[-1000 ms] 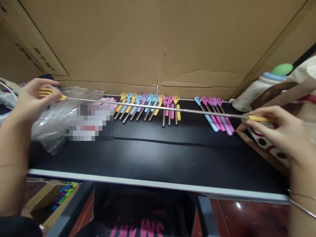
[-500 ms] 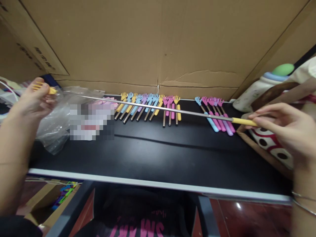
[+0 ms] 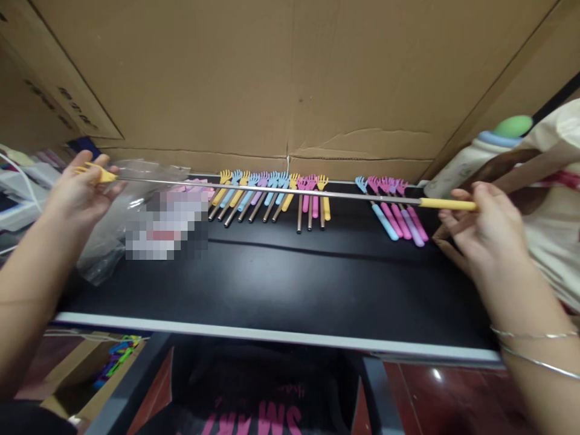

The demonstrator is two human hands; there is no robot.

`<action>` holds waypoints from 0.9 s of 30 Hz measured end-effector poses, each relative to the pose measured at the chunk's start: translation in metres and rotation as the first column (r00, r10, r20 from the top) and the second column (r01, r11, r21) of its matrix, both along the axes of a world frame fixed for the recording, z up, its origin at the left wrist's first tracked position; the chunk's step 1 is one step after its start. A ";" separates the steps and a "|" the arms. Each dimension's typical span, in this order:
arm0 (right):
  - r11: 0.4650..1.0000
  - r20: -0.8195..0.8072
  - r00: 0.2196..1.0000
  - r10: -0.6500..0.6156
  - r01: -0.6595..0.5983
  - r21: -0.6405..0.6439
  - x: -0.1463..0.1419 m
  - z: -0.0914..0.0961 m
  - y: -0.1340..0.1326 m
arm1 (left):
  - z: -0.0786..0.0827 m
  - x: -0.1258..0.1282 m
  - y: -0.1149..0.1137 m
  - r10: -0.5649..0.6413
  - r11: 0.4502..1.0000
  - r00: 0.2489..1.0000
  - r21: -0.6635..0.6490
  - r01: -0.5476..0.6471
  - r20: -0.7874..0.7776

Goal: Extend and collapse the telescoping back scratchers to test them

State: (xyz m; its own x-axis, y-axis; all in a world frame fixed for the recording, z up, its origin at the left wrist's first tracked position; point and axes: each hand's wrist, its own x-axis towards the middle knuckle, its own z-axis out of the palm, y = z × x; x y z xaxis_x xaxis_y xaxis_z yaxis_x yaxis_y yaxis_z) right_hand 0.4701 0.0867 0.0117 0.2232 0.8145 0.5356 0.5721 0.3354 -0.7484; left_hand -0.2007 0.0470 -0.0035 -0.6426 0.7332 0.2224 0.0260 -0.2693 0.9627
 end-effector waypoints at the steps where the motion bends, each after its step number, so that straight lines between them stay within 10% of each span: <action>1: 0.999 -0.102 0.995 -0.009 0.006 -0.037 -0.001 -0.004 0.004 | -0.001 -0.001 0.000 0.012 1.000 1.000 0.000 -0.012 -0.002; 4: 0.988 -0.389 0.920 -0.048 -0.013 -0.153 -0.005 -0.012 0.010 | -0.006 -0.009 0.002 0.043 0.999 0.998 0.001 -0.043 -0.036; 13: 0.951 -0.581 0.814 0.018 -0.193 -0.241 -0.016 0.003 -0.009 | -0.008 0.006 0.001 0.178 0.983 0.961 0.081 -0.164 -0.212; 18: 0.849 -0.501 0.830 0.246 -0.434 -0.302 -0.047 0.010 -0.027 | -0.002 0.059 -0.005 -0.095 0.991 0.928 0.057 0.124 -0.360; 22: 0.811 -0.399 0.829 0.391 -0.516 -0.278 -0.074 0.012 -0.039 | -0.013 0.094 -0.009 -0.395 0.886 0.791 0.033 0.462 -0.468; 27: 0.850 -0.338 0.858 0.388 -0.475 -0.230 -0.068 0.014 -0.045 | -0.023 0.107 -0.018 -0.454 0.852 0.741 0.002 0.523 -0.495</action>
State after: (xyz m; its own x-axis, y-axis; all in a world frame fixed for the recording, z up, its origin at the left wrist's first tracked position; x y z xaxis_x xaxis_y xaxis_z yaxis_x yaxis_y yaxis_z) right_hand 0.4026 0.0412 0.0258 -0.0894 0.9699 0.2264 0.1833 0.2395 -0.9534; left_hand -0.0935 0.0294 -0.0261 0.0011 0.8583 0.5131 0.2836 -0.4923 0.8229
